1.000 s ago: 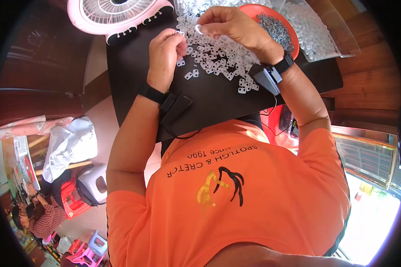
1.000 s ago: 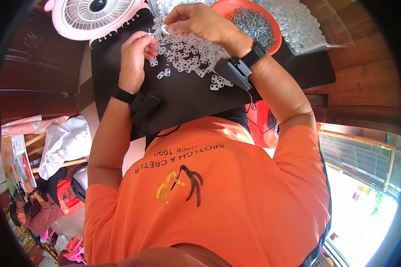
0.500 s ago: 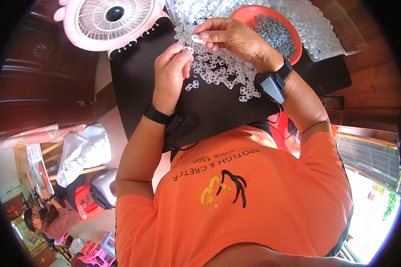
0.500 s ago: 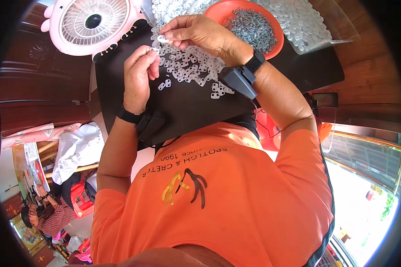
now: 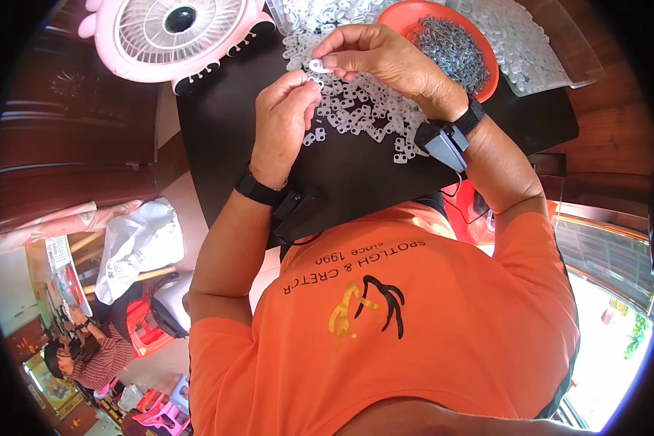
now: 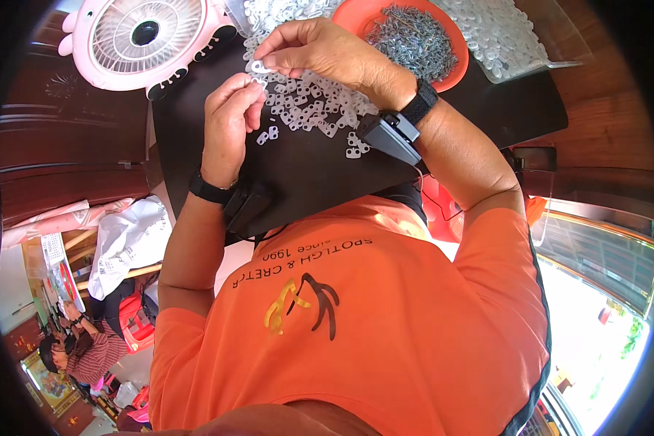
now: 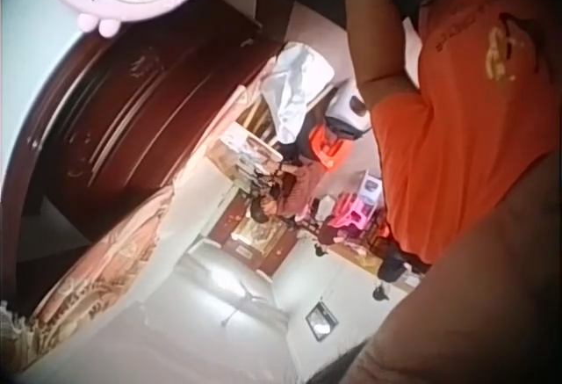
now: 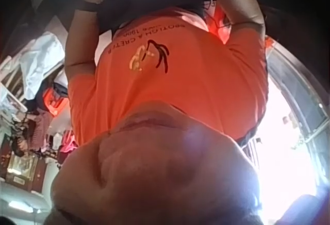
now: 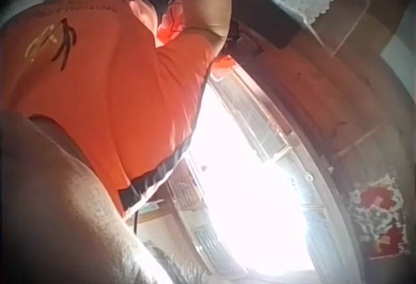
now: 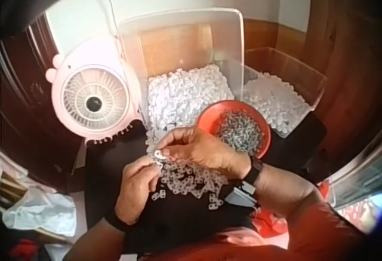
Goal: Assembling small white plastic clips by hand at a workbench.
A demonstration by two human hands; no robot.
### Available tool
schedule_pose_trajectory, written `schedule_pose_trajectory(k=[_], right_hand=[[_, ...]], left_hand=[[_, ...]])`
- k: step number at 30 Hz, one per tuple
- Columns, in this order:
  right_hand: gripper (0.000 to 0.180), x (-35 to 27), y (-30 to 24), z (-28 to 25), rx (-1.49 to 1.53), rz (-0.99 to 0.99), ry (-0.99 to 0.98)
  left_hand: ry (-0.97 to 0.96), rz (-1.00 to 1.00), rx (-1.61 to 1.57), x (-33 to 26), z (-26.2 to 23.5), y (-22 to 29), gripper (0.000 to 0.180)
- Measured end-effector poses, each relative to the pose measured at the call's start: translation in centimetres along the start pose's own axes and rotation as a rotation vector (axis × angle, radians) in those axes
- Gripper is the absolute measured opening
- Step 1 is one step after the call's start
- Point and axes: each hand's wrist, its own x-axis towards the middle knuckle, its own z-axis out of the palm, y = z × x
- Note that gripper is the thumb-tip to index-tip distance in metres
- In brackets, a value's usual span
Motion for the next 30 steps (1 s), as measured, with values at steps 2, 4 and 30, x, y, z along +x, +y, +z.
schedule_pose_trajectory(k=[2,4,30], right_hand=[[0.019,-0.1,-0.1,0.2,-0.115,-0.001,0.036],[0.019,-0.2,-0.2,0.6,-0.164,-0.018,0.054],[0.030,-0.7,0.7,3.3,-0.343,-0.149,0.162]], left_hand=[[0.005,-0.001,0.008,0.0,0.0,0.0,0.021],[0.019,0.003,0.011,-0.1,0.0,0.0,0.021],[0.087,0.033,-0.118,-0.4,0.1,0.0,0.018]])
